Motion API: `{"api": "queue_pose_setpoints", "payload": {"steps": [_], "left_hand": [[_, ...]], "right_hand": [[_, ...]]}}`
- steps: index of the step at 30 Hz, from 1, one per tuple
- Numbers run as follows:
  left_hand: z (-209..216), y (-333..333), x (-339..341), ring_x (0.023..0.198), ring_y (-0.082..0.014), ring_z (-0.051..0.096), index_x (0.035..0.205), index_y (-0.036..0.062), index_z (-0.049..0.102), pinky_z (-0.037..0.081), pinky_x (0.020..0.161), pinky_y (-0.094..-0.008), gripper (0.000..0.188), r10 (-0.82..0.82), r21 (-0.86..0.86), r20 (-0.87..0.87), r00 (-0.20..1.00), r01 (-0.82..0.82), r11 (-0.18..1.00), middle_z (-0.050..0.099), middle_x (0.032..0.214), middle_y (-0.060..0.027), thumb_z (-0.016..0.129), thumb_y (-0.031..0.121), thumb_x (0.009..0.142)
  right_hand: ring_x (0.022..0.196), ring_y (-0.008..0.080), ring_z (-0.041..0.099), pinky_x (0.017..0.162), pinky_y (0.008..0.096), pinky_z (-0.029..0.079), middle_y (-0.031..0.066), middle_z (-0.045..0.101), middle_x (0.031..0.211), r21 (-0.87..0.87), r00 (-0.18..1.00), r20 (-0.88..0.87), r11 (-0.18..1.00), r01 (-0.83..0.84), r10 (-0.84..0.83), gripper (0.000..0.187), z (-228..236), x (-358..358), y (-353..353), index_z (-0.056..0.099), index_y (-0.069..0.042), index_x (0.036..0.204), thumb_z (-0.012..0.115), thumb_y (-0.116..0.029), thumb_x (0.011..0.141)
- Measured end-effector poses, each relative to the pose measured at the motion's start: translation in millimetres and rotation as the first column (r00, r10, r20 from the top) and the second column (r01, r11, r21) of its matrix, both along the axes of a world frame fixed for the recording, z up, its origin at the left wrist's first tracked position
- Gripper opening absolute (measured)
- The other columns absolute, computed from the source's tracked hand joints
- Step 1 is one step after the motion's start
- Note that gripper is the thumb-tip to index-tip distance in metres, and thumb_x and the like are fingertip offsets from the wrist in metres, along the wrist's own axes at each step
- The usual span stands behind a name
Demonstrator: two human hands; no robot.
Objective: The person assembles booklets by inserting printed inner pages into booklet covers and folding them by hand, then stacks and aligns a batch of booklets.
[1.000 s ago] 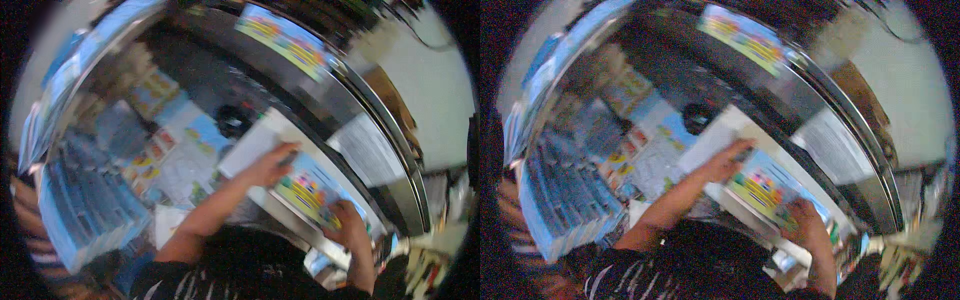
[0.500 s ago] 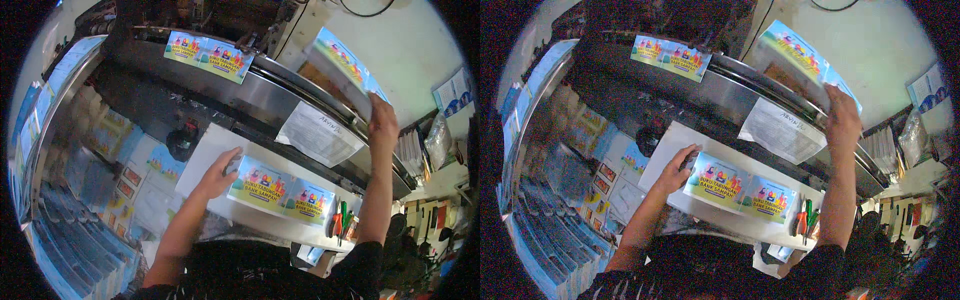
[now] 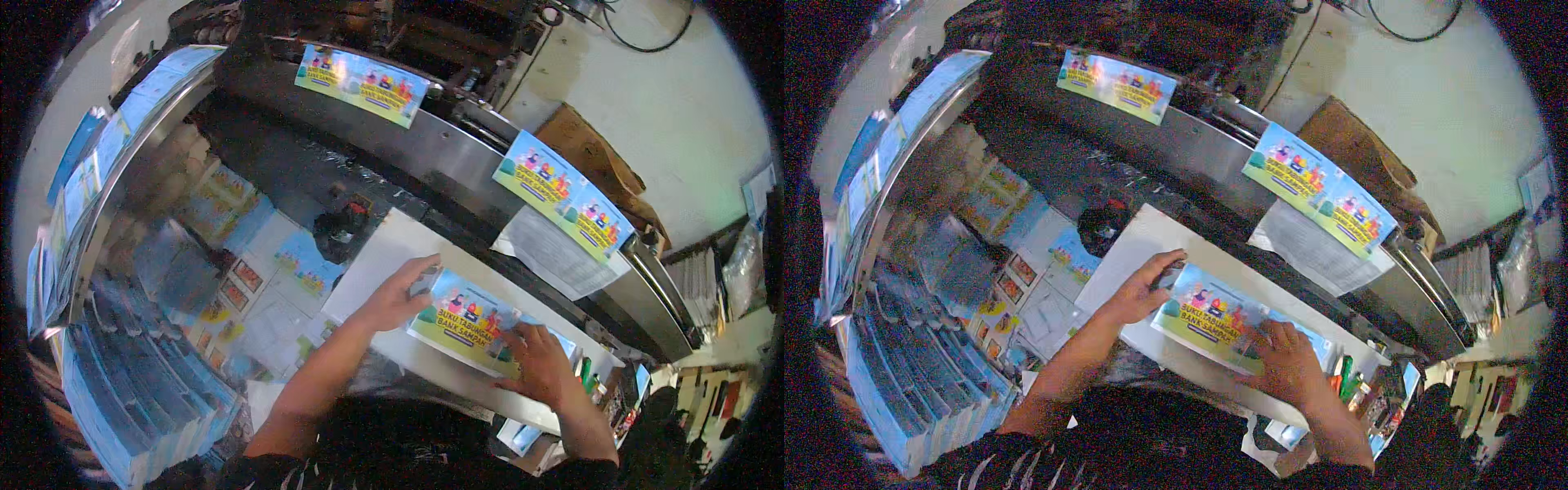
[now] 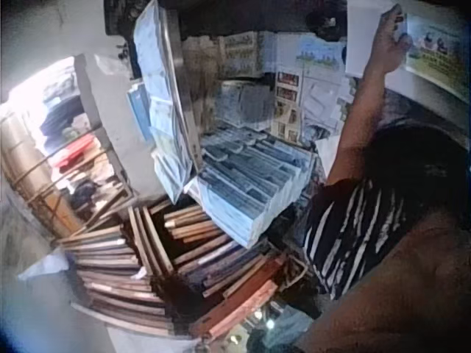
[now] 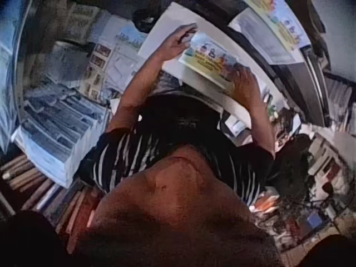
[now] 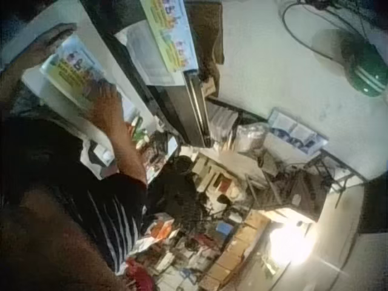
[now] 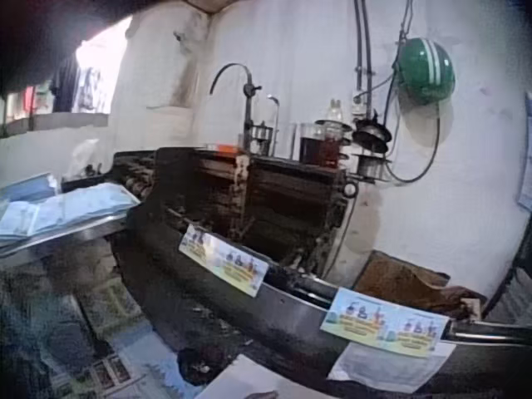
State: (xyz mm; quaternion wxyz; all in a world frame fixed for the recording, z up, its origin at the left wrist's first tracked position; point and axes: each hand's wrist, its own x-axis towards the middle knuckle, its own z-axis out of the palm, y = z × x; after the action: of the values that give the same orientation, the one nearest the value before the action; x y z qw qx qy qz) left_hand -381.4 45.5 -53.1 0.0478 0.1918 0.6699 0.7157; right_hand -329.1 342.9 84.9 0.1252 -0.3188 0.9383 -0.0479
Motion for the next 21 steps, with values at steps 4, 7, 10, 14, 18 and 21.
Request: {"api": "queue_pose_setpoints", "payload": {"steps": [4, 7, 10, 14, 18, 21], "left_hand": [[-6, -3, -4, 0.133, -0.0296, 0.043, 0.149, 0.0013, 0.035, 0.031, 0.113, -0.0389, 0.077, -0.005, -0.103, -0.093, 0.996, -0.004, 0.995, 0.044, 0.143, -0.0182, 0.062, 0.044, 0.090], [-10, -6, -1, 0.133, -0.0308, 0.043, 0.150, 0.0022, 0.035, 0.031, 0.113, -0.0398, 0.079, 0.014, -0.071, -0.080, 0.997, -0.020, 0.997, 0.044, 0.142, -0.0197, 0.061, 0.049, 0.092], [-18, -10, 1, 0.133, -0.0315, 0.043, 0.150, 0.0032, 0.034, 0.030, 0.113, -0.0404, 0.083, 0.036, -0.093, -0.041, 0.999, -0.040, 0.995, 0.044, 0.141, -0.0199, 0.058, 0.057, 0.092], [-18, 2, -5, 0.127, -0.0343, 0.049, 0.149, 0.0011, 0.034, 0.036, 0.109, -0.0404, 0.065, 0.056, -0.166, -0.217, 0.974, -0.094, 0.982, 0.047, 0.138, -0.0207, 0.061, 0.026, 0.095], [-8, -5, -1, 0.138, -0.0349, 0.039, 0.152, 0.0062, 0.031, 0.030, 0.115, -0.0434, 0.085, 0.009, -0.133, -0.118, 0.993, -0.024, 0.991, 0.041, 0.146, -0.0197, 0.057, 0.060, 0.091], [-4, -6, 3, 0.135, -0.0347, 0.042, 0.151, 0.0064, 0.032, 0.033, 0.113, -0.0426, 0.083, 0.015, -0.103, -0.097, 0.995, -0.025, 0.994, 0.044, 0.143, -0.0194, 0.065, 0.050, 0.090]], "right_hand": [[0.117, 0.0363, 0.051, 0.098, 0.0438, 0.046, 0.0178, 0.052, 0.127, -0.022, 0.997, 0.035, 0.997, 0.073, -0.072, 0.078, -11, 4, -4, 0.060, -0.006, 0.125, 0.089, -0.039, 0.061], [0.115, 0.0370, 0.053, 0.094, 0.0434, 0.049, 0.0194, 0.053, 0.128, -0.123, 0.988, 0.124, 0.986, 0.111, -0.096, 0.074, -18, -2, 2, 0.062, -0.007, 0.123, 0.090, -0.031, 0.059], [0.111, 0.0378, 0.058, 0.090, 0.0412, 0.051, 0.0197, 0.058, 0.122, -0.122, 0.985, 0.155, 0.988, 0.091, -0.071, 0.068, -10, -6, -5, 0.064, -0.007, 0.119, 0.090, -0.022, 0.059], [0.102, 0.0348, 0.063, 0.086, 0.0388, 0.050, 0.0183, 0.066, 0.100, -0.184, 0.958, 0.238, 0.961, 0.206, -0.160, 0.029, 18, -27, 51, 0.067, 0.001, 0.102, 0.073, -0.017, 0.080], [0.109, 0.0335, 0.061, 0.096, 0.0386, 0.046, 0.0200, 0.067, 0.111, -0.256, 0.872, -0.220, 0.888, 0.382, -0.438, 0.025, 75, -86, 78, 0.067, 0.003, 0.110, 0.057, -0.013, 0.094], [0.110, 0.0327, 0.060, 0.096, 0.0389, 0.046, 0.0204, 0.064, 0.116, -0.112, 0.590, -0.790, 0.986, 0.125, -0.164, 0.033, 85, -149, 123, 0.063, 0.000, 0.126, 0.053, -0.010, 0.097]]}}
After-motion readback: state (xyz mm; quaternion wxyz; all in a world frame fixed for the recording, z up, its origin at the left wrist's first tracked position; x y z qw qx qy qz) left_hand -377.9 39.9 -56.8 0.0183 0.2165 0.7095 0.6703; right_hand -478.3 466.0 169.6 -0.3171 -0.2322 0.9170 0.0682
